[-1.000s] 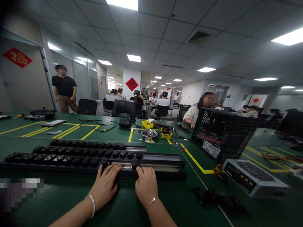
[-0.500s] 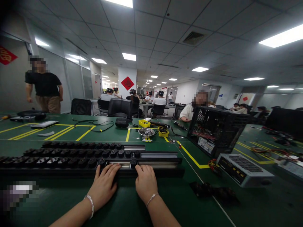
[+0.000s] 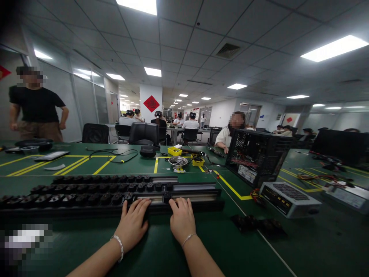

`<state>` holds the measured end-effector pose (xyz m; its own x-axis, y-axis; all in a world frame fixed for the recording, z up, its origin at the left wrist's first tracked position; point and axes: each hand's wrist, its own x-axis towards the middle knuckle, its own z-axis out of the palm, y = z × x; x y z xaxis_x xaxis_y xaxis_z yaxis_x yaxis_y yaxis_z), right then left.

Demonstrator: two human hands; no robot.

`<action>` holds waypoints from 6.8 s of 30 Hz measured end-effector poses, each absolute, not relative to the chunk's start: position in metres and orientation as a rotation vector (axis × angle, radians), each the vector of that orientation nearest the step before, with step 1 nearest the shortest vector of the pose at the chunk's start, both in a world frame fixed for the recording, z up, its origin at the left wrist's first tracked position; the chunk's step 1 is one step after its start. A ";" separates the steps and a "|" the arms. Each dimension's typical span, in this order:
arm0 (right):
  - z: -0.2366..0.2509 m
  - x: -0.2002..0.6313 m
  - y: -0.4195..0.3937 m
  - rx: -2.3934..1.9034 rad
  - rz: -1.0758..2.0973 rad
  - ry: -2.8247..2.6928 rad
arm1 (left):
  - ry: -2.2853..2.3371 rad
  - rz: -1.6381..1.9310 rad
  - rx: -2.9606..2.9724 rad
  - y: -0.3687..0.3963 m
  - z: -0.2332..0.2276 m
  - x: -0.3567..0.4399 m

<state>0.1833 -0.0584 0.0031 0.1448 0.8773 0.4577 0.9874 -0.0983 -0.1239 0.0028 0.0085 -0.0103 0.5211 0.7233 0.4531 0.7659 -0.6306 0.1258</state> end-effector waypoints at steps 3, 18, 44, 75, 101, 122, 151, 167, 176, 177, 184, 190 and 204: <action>0.002 0.183 -0.058 -2.041 -0.381 -1.779 | -1.304 -0.722 -2.662 0.009 -0.011 0.003; 0.009 0.194 -0.058 -1.979 -0.388 -1.876 | -1.310 -0.746 -2.666 0.007 -0.009 0.003; 0.016 0.203 -0.064 -2.068 -0.373 -1.835 | -1.324 -0.693 -2.670 0.008 -0.008 0.003; 0.025 0.210 -0.071 -2.158 -0.337 -1.844 | -1.327 -0.707 -2.694 0.010 -0.010 0.002; 0.026 0.215 -0.071 -2.221 -0.355 -1.831 | -1.333 -0.680 -2.684 0.008 -0.006 0.002; 0.033 0.215 -0.073 -2.276 -0.323 -1.805 | -1.333 -0.650 -2.683 0.008 -0.006 0.001; 0.034 0.221 -0.074 -2.304 -0.350 -1.761 | -1.323 -0.663 -2.686 0.009 -0.006 0.001; 0.021 0.221 -0.064 -2.146 -0.346 -1.481 | -1.323 -0.678 -2.683 0.008 -0.007 0.001; 0.010 0.216 -0.038 -2.174 -0.213 -1.280 | -1.340 -0.725 -2.681 0.007 -0.008 0.004; 0.010 0.216 -0.036 -2.175 -0.209 -1.261 | -1.341 -0.728 -2.680 0.007 -0.008 0.005; 0.010 0.210 -0.029 -2.183 -0.201 -1.109 | -1.266 -0.732 -2.700 0.009 -0.010 0.004; 0.012 0.207 -0.028 -2.178 -0.166 -1.056 | -1.249 -0.765 -2.683 0.010 -0.010 0.004; 0.015 0.209 -0.031 -2.188 -0.133 -1.041 | -1.236 -0.799 -2.715 0.010 -0.008 0.003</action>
<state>0.2085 -0.0307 0.0147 0.6719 0.6429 0.3678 0.7147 -0.4324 -0.5498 0.0033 0.0095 -0.0077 0.5461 0.6895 0.4757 0.7169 -0.6785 0.1605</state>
